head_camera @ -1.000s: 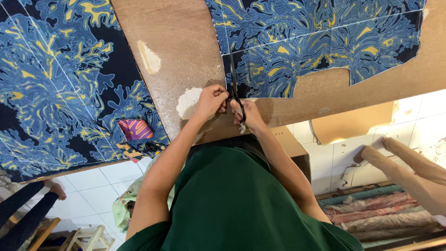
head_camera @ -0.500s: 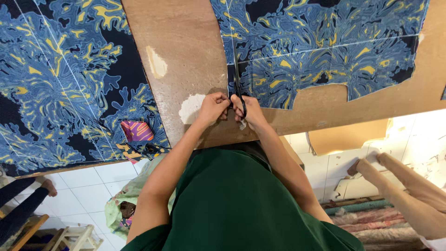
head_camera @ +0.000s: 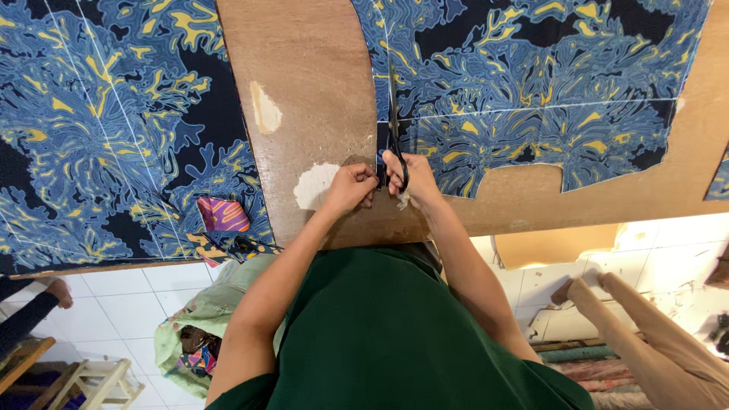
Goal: The person uses shears to cut a large piece of blue and yellow patterned fabric laid out on a table. They follow white chalk lines to cut out a specific shape, adjusting the fabric as needed.
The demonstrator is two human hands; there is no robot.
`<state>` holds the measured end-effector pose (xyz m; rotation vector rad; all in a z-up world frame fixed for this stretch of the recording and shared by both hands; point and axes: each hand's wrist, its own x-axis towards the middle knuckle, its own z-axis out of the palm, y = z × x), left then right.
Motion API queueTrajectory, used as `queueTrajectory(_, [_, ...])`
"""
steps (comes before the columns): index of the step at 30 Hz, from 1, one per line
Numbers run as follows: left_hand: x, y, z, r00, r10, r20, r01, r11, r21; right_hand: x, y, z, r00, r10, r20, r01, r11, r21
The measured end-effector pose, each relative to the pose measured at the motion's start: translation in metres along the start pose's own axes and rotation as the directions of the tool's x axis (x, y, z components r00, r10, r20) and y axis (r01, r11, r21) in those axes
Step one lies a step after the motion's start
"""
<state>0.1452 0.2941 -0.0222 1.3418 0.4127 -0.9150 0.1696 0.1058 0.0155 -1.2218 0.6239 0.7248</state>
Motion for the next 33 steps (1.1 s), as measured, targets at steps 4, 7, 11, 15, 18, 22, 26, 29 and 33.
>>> queueTrajectory(4, [-0.007, 0.010, 0.000, 0.999, -0.034, -0.011, 0.034, 0.999, 0.016, -0.006, -0.014, -0.001, 0.996, 0.086, -0.032, -0.086, 0.996, -0.008])
queueTrajectory(7, [-0.007, 0.018, 0.002, 0.998, -0.058, -0.031, 0.059, 0.998, 0.035, 0.005, -0.030, -0.006, 0.999, 0.041, 0.005, -0.040, 0.999, -0.013])
queueTrajectory(11, [-0.012, 0.022, 0.002, 0.998, -0.057, -0.037, 0.059, 0.997, 0.042, 0.020, -0.040, -0.007, 1.000, 0.003, 0.031, -0.003, 1.000, -0.016])
queueTrajectory(15, [-0.012, 0.022, 0.002, 0.997, -0.067, -0.031, 0.067, 0.998, 0.014, 0.020, -0.042, -0.008, 1.000, 0.015, 0.001, -0.015, 0.995, -0.101])
queueTrajectory(18, [-0.010, 0.020, -0.001, 0.999, -0.048, -0.025, 0.048, 0.999, 0.025, 0.023, -0.051, -0.013, 0.999, 0.049, 0.015, -0.047, 0.992, -0.118])
queueTrajectory(22, [-0.011, 0.018, 0.000, 0.998, -0.052, -0.029, 0.052, 0.999, -0.004, 0.038, -0.070, -0.019, 0.997, 0.049, 0.064, -0.044, 0.996, -0.077])
queueTrajectory(26, [-0.012, 0.022, -0.001, 0.999, -0.050, -0.019, 0.049, 0.999, -0.020, 0.045, -0.079, -0.020, 0.996, 0.070, 0.053, -0.057, 0.976, -0.212])
queueTrajectory(29, [-0.014, 0.023, 0.001, 0.999, -0.040, -0.026, 0.040, 0.999, 0.002, 0.042, -0.085, -0.027, 0.994, 0.082, 0.078, -0.061, 0.970, -0.235])
queueTrajectory(33, [-0.012, 0.031, 0.000, 0.996, -0.078, -0.036, 0.080, 0.996, 0.040, 0.049, -0.112, -0.039, 0.984, 0.092, 0.150, -0.054, 0.969, -0.241])
